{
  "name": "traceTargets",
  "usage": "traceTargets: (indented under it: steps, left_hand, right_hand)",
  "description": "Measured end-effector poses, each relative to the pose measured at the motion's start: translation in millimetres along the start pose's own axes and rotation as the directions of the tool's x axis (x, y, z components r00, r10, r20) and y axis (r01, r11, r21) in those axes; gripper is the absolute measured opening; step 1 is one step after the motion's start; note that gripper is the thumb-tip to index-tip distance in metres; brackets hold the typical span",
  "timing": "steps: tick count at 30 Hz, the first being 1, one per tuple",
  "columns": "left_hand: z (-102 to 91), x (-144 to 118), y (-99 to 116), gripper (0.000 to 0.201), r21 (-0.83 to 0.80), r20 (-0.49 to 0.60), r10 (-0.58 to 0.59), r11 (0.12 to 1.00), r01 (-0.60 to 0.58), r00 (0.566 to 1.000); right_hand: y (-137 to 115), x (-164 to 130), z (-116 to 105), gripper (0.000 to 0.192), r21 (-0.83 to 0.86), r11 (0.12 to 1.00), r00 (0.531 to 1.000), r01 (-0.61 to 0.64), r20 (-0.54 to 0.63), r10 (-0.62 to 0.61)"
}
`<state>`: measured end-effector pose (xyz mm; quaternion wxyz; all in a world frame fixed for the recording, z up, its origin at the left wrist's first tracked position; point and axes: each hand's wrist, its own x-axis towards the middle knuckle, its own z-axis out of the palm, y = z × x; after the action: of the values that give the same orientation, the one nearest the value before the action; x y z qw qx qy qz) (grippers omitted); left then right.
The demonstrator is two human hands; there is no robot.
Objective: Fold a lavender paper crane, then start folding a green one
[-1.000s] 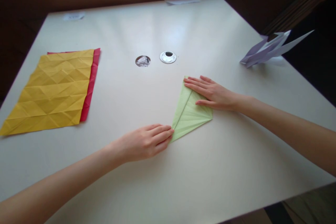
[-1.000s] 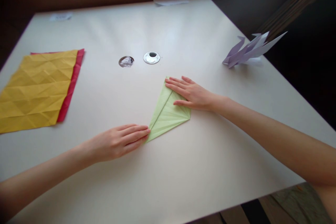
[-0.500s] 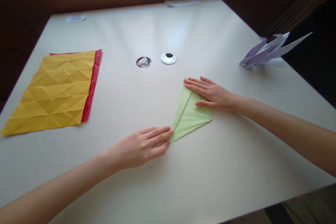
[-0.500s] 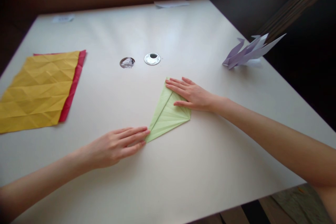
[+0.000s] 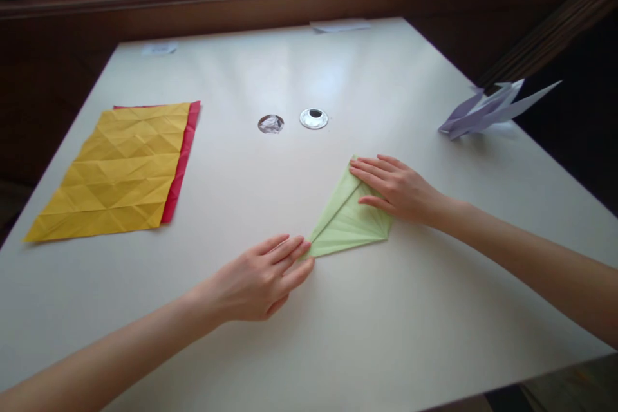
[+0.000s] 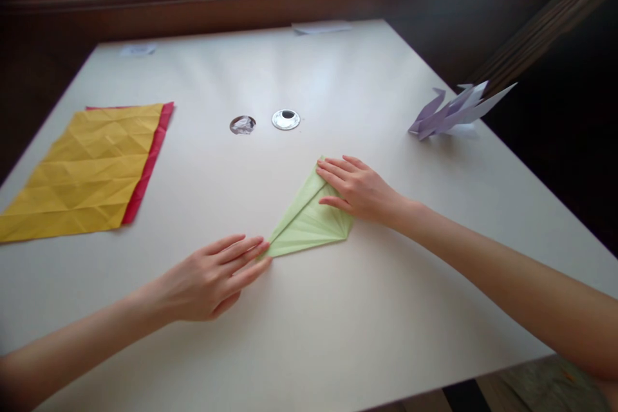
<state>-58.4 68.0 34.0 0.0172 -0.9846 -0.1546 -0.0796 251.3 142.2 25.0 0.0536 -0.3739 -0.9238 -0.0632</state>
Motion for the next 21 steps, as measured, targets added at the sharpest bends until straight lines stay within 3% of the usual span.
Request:
traceTargets:
  steps: [2, 7, 12, 17, 21]
  left_hand:
    - [-0.4, 2, 2, 0.039, 0.001, -0.007, -0.005, 1.000, 0.005, 1.000]
    - [4.5, 13, 5, 0.021, -0.025, -0.159, -0.055, 0.998, 0.051, 0.986]
    - [10.0, 21, 6, 0.018, -0.167, -0.108, -0.242, 0.961, 0.222, 0.964]
    - [12.8, 24, 3, 0.028, -0.242, -0.167, -0.373, 0.913, 0.329, 0.913]
    - [13.7, 24, -2, 0.031, -0.248, -0.248, -0.379, 0.915, 0.319, 0.892]
  right_hand:
    - [-3, -1, -2, 0.052, -0.020, 1.000, 1.000, -0.016, -0.010, 0.015]
    - [-22, 8, -10, 0.040, -0.001, 0.997, 0.994, -0.077, -0.073, 0.076]
    - [-49, 18, -16, 0.035, 0.144, 0.988, 0.995, 0.046, -0.092, -0.033]
    - [-61, 20, -20, 0.046, 0.198, 0.978, 0.996, 0.071, -0.066, -0.059]
    - [-70, 18, -26, 0.065, 0.226, 0.970, 0.995, 0.091, -0.049, -0.082]
